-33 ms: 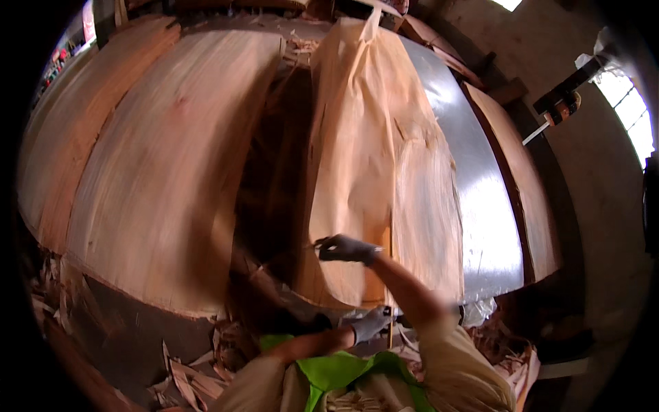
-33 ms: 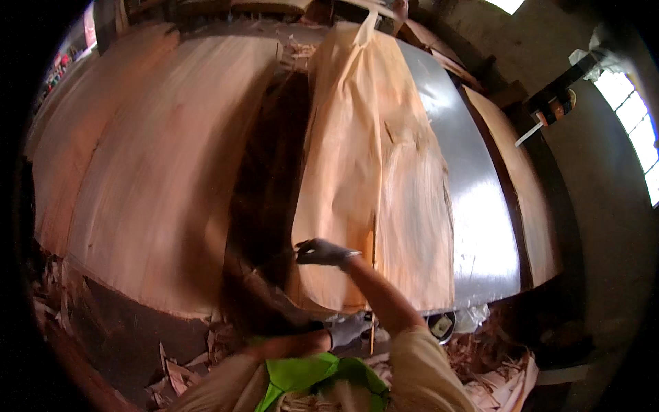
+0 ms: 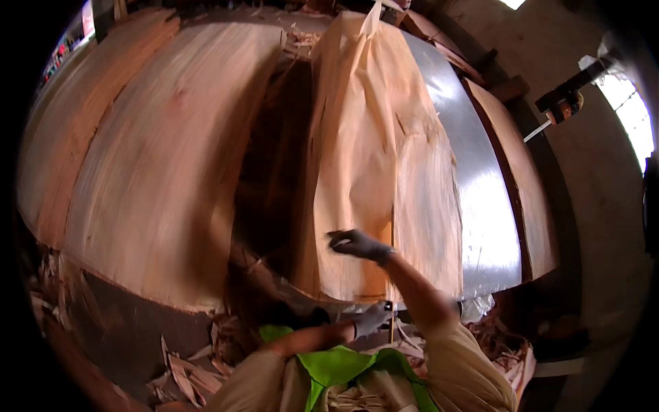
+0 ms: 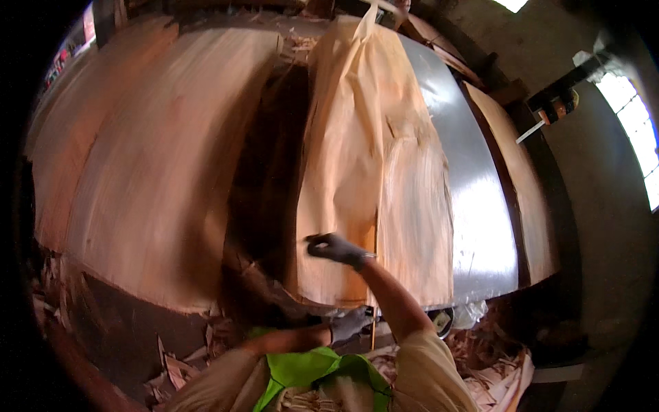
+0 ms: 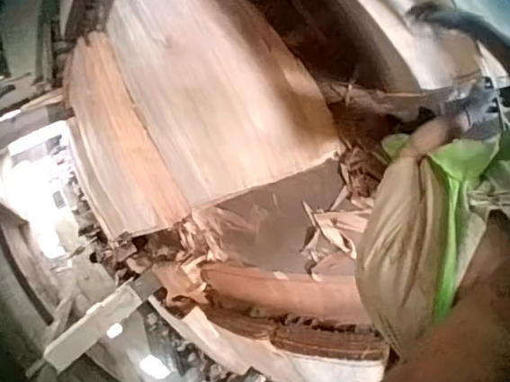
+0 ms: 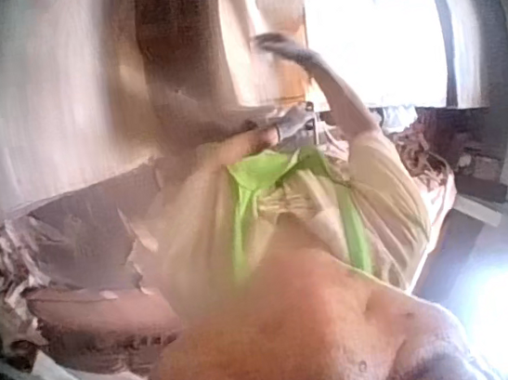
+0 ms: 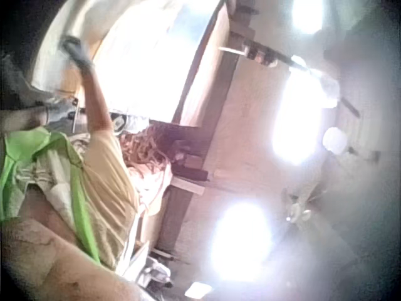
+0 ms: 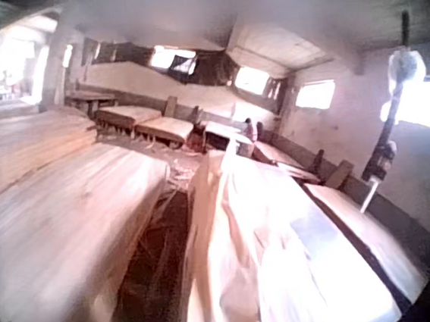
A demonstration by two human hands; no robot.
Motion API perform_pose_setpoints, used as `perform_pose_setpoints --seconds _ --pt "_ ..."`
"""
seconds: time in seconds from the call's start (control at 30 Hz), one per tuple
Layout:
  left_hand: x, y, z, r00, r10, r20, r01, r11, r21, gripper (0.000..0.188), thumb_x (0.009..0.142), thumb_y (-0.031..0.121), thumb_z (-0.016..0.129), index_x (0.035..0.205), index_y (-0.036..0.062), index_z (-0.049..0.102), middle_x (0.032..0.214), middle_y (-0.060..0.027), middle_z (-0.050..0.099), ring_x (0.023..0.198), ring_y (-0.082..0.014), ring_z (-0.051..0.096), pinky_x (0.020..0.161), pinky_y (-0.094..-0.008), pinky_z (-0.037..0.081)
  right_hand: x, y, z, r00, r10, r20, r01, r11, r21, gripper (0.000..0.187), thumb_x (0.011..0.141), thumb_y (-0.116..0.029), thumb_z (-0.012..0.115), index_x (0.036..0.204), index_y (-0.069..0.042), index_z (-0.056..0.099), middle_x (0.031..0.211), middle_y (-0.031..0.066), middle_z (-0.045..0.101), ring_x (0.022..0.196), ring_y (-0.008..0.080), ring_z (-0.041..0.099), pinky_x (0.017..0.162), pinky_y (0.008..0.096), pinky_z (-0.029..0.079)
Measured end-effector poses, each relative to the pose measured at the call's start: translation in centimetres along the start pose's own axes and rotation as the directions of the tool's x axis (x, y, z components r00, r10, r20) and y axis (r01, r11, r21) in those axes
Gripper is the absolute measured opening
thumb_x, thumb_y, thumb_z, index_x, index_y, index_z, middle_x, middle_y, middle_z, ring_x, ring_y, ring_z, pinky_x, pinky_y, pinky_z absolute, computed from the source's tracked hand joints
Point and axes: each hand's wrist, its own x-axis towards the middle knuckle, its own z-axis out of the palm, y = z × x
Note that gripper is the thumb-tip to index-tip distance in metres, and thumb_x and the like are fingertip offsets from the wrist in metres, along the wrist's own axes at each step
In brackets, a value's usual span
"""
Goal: The person trims and measures large wood veneer sheets using a hand-held blade and a measuring tape, moving the sheets between stacks and a metal work table.
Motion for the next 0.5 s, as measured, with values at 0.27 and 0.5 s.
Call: perform_pose_setpoints --seconds 0.27,0.5 --pt "0.0 3.8 0.9 0.911 -0.204 0.359 0.284 0.941 -0.184 0.028 0.088 0.022 0.056 0.111 0.0057 0.053 0.089 -0.0028 0.058 0.079 -0.0114 0.050 0.070 -0.0293 0.046 -21.4 3.4 2.4 0.499 0.685 -0.531 -0.549 0.723 0.418 0.029 0.085 -0.031 0.064 0.084 -0.001 0.064 0.070 -0.0001 0.060 0.058 0.0080 0.049 0.052 0.0255 0.040" --pt "-2.2 1.8 -1.6 0.900 0.064 0.430 0.135 0.900 -0.415 0.029 0.082 0.023 0.062 0.105 0.0044 0.058 0.091 -0.0046 0.060 0.077 -0.0138 0.057 0.069 -0.0299 0.049 -23.5 1.3 0.6 0.437 0.625 -0.647 -0.484 0.770 0.417 0.010 0.081 -0.014 0.068 0.084 -0.005 0.065 0.070 -0.0054 0.054 0.063 0.0072 0.046 0.056 0.0236 0.038"
